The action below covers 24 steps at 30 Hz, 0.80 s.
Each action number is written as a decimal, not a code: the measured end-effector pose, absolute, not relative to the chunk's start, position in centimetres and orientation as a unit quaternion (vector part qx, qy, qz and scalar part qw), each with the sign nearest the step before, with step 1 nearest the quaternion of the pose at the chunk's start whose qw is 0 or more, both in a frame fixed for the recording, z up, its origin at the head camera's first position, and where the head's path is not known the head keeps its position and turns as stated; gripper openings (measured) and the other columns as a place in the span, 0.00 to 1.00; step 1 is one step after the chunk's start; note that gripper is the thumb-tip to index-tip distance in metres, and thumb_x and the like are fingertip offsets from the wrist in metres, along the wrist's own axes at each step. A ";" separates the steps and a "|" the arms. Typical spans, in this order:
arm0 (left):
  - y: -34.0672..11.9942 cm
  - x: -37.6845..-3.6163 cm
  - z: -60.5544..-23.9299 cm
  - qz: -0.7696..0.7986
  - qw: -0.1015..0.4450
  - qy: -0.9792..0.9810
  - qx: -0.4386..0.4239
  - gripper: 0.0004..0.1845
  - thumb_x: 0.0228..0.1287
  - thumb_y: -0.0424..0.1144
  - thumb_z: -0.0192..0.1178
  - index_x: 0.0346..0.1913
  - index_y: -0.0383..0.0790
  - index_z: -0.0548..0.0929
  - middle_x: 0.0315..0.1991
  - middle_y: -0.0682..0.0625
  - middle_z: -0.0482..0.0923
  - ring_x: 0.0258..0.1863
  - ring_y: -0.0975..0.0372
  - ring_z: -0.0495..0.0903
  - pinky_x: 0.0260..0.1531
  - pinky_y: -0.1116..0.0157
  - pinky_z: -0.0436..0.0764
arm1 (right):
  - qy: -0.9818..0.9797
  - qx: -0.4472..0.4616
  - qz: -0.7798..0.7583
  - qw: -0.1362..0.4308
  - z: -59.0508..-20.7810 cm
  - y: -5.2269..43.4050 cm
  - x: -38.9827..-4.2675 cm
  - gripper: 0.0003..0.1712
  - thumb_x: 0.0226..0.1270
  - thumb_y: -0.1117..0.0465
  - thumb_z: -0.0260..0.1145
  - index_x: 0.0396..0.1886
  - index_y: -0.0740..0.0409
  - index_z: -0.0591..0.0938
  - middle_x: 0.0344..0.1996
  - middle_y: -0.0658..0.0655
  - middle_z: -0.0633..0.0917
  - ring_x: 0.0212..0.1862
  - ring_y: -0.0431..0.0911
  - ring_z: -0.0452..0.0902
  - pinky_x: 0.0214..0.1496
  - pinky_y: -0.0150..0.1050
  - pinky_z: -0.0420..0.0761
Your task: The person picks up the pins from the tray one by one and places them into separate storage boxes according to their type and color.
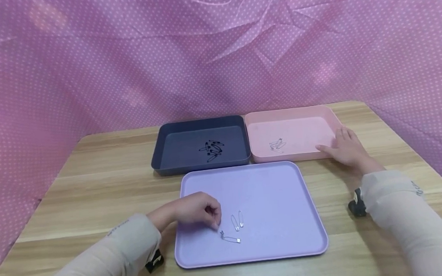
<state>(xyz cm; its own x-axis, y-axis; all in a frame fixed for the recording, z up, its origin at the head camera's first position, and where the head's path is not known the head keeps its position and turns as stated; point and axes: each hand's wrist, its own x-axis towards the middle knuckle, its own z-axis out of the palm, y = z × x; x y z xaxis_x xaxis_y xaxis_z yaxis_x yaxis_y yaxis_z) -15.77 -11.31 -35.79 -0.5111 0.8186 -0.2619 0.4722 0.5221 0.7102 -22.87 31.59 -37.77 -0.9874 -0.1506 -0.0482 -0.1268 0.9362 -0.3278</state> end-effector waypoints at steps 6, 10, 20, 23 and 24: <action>-10.7 -16.8 -34.6 0.317 0.256 0.804 0.433 0.04 0.49 0.32 0.61 0.23 0.43 0.78 0.23 0.58 0.75 0.25 0.70 0.71 0.31 0.71 0.73 | 0.984 -0.066 -0.162 0.036 -37.9 31.6 -22.8 0.57 0.59 0.35 0.41 0.56 0.85 0.35 0.57 0.81 0.34 0.60 0.69 0.27 0.59 0.54 0.29; -10.0 -17.6 -33.8 0.331 0.233 0.802 0.440 0.02 0.50 0.32 0.60 0.24 0.40 0.78 0.25 0.56 0.76 0.26 0.69 0.72 0.31 0.70 0.74 | 0.983 -0.060 -0.169 0.040 -37.9 31.5 -22.6 0.57 0.59 0.34 0.42 0.57 0.84 0.35 0.57 0.80 0.33 0.60 0.68 0.26 0.58 0.55 0.29; -8.0 -20.2 -31.7 0.348 0.215 0.818 0.404 0.03 0.54 0.32 0.58 0.28 0.41 0.81 0.28 0.55 0.77 0.31 0.63 0.74 0.35 0.69 0.74 | 0.983 -0.060 -0.171 0.034 -37.8 31.2 -21.9 0.57 0.59 0.35 0.42 0.56 0.85 0.36 0.57 0.81 0.34 0.60 0.69 0.27 0.58 0.56 0.30; -7.3 -20.9 -31.3 0.346 0.200 0.824 0.401 0.03 0.54 0.32 0.58 0.29 0.40 0.81 0.28 0.54 0.77 0.31 0.63 0.74 0.34 0.69 0.74 | 0.983 -0.062 -0.168 0.034 -37.8 31.0 -21.8 0.57 0.59 0.35 0.42 0.56 0.86 0.36 0.57 0.81 0.33 0.60 0.69 0.27 0.58 0.55 0.29; -7.0 -21.1 -31.3 0.347 0.194 0.825 0.401 0.02 0.54 0.32 0.58 0.29 0.40 0.81 0.28 0.54 0.77 0.31 0.63 0.74 0.34 0.69 0.74 | 0.983 -0.063 -0.167 0.033 -37.8 31.0 -21.8 0.56 0.59 0.35 0.42 0.56 0.86 0.36 0.57 0.81 0.33 0.60 0.69 0.27 0.58 0.55 0.29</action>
